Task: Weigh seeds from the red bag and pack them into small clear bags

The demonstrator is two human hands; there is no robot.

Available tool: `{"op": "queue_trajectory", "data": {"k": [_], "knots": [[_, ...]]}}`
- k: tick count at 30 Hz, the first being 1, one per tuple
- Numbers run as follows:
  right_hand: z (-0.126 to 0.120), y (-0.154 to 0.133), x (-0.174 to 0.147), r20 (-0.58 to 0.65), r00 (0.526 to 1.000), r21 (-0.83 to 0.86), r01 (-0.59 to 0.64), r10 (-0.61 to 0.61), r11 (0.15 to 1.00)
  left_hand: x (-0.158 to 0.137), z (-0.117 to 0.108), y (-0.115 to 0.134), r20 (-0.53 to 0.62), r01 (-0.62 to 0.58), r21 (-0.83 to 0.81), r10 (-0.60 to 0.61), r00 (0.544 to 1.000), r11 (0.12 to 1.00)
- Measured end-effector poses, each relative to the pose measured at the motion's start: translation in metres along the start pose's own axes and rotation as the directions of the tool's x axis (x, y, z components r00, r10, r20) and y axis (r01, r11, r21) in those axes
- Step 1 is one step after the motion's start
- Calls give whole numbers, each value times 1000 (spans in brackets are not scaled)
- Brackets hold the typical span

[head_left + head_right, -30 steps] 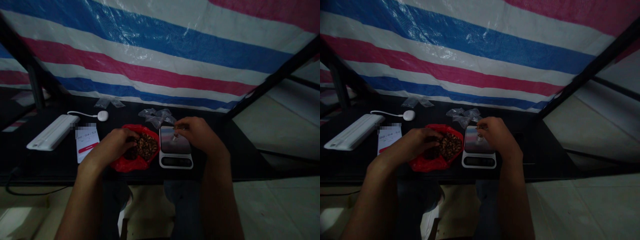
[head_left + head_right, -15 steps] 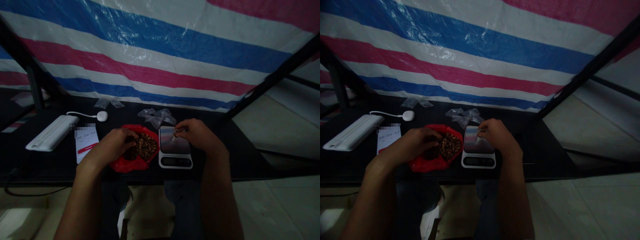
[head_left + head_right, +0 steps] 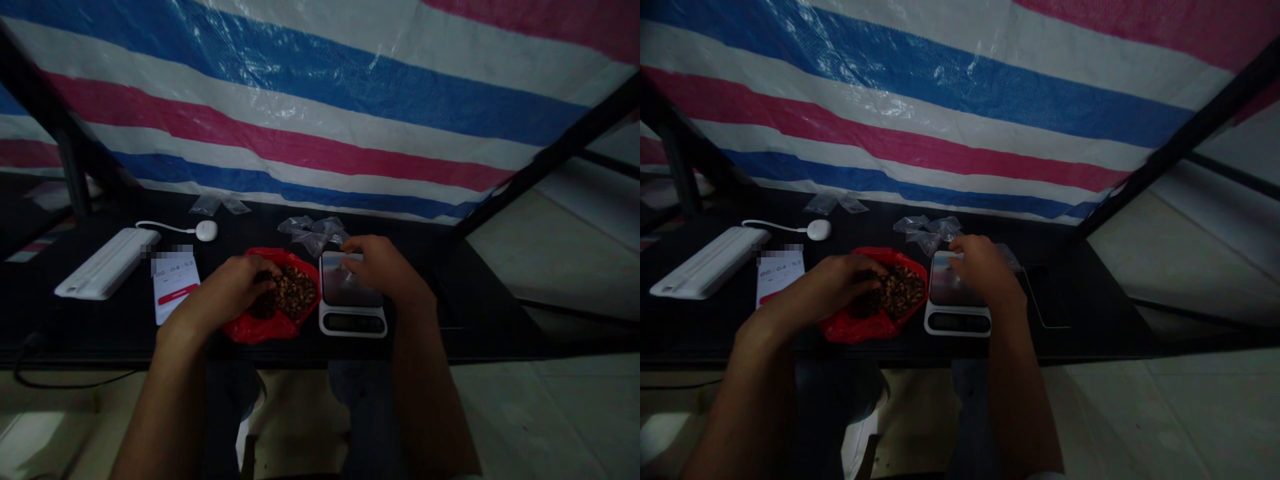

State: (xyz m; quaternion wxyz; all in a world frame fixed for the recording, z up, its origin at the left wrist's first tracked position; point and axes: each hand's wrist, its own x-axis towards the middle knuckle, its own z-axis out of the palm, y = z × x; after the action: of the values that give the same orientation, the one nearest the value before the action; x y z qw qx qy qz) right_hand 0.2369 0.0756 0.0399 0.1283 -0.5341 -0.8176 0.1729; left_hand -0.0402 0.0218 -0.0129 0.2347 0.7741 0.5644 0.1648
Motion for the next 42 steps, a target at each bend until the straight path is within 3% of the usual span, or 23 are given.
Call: {"op": "queue_trajectory", "data": {"k": [8,13,16,20,26,31,36,42], "knots": [[19,-9,10,75,996,-214,-34,51,976,0,-2,5,-10,2,-35,-2,1000,999],[2,-4,4,-10,1000,-80,6,-7,997,0,-5,9,-19,6,-42,-7,1000,999],[-10,3,-5,-70,997,12,-23,24,1000,1,-6,9,-26,-5,-58,4,1000,998],[-16,7,-13,-33,998,59,-58,60,997,2,-4,6,-21,-36,-72,34,999,997],[-9,-13,-13,-165,983,81,93,-78,992,3,-1,7,-16,-47,-74,46,999,996],[38,-56,-8,28,935,113,348,-353,931,0,-4,5,11,-57,-72,58,998,996],[74,-76,-3,150,933,-37,336,-327,941,-4,0,-12,57,128,-101,-123,991,987],[67,-74,2,207,934,-26,304,-293,952,-1,0,-4,41,103,-17,-102,994,995]]}}
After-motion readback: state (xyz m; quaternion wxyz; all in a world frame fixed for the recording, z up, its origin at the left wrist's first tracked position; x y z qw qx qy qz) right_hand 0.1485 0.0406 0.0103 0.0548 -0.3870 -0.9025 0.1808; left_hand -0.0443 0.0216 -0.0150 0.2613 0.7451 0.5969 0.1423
